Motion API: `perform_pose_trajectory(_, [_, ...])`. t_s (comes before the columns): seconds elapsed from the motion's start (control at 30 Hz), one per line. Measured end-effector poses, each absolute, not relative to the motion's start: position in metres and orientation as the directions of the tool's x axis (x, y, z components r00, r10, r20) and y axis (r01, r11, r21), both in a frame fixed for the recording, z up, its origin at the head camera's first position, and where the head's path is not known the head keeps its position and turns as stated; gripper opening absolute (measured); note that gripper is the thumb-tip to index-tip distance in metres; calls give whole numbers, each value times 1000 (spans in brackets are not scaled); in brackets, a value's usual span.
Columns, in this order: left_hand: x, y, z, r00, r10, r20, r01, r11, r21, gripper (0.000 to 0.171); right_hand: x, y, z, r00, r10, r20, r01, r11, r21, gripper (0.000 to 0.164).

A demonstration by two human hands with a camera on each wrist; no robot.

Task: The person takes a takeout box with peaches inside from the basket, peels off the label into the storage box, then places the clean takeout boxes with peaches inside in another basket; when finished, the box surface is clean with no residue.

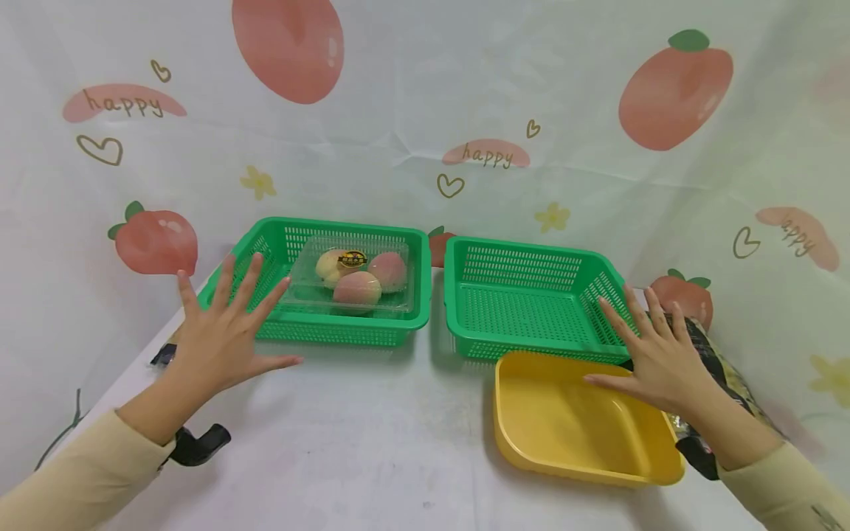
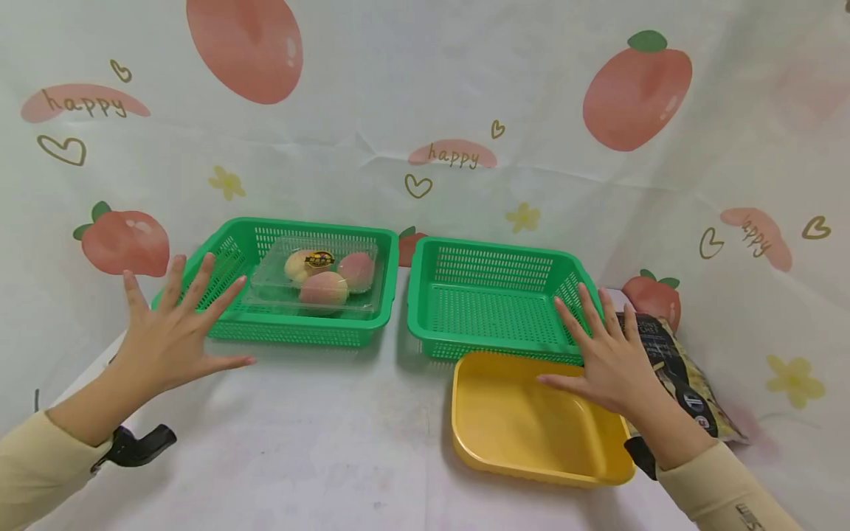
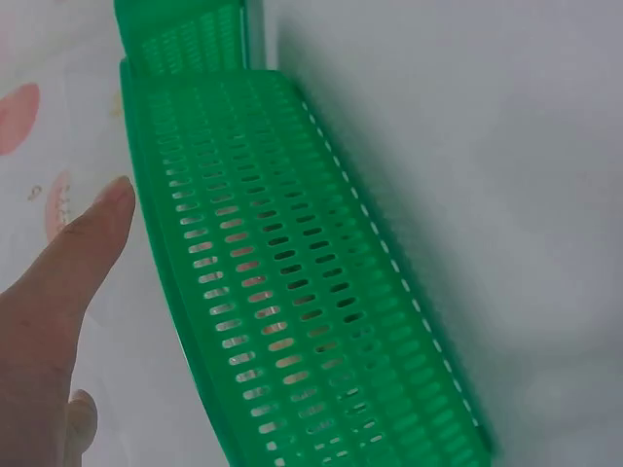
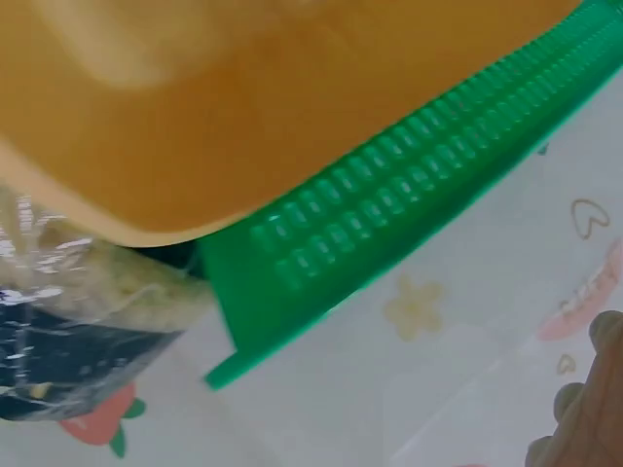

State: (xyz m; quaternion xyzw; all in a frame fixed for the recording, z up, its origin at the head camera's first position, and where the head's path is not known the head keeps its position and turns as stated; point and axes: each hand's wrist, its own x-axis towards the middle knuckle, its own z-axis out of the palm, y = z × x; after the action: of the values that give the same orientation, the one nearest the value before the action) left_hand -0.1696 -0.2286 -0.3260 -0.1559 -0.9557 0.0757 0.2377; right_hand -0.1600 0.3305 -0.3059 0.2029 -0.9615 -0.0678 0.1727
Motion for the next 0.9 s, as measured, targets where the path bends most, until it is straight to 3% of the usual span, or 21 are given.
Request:
perform_pose_trajectory(0.43, [-198, -220, -313, -906, 302, 297, 248, 947, -205, 104, -181, 287, -293, -860, -437, 264, -429, 899, 92, 102])
perform_pose_trajectory(0.67, [-218, -222, -301, -890, 372, 262, 333, 925, -183, 88, -195, 254, -285, -880, -421, 222, -435, 900, -18, 97])
perform_pose_trajectory(0.77, [-227, -222, -295, -903, 374, 210, 358, 927, -110, 84, -202, 237, -282, -890, -411, 196, -431, 899, -70, 94])
perform_pose_trajectory(0.9, [-241, -222, -287, -928, 359, 97, 366, 927, 76, 84, -211, 213, -281, -895, -417, 160, -440, 885, -156, 92])
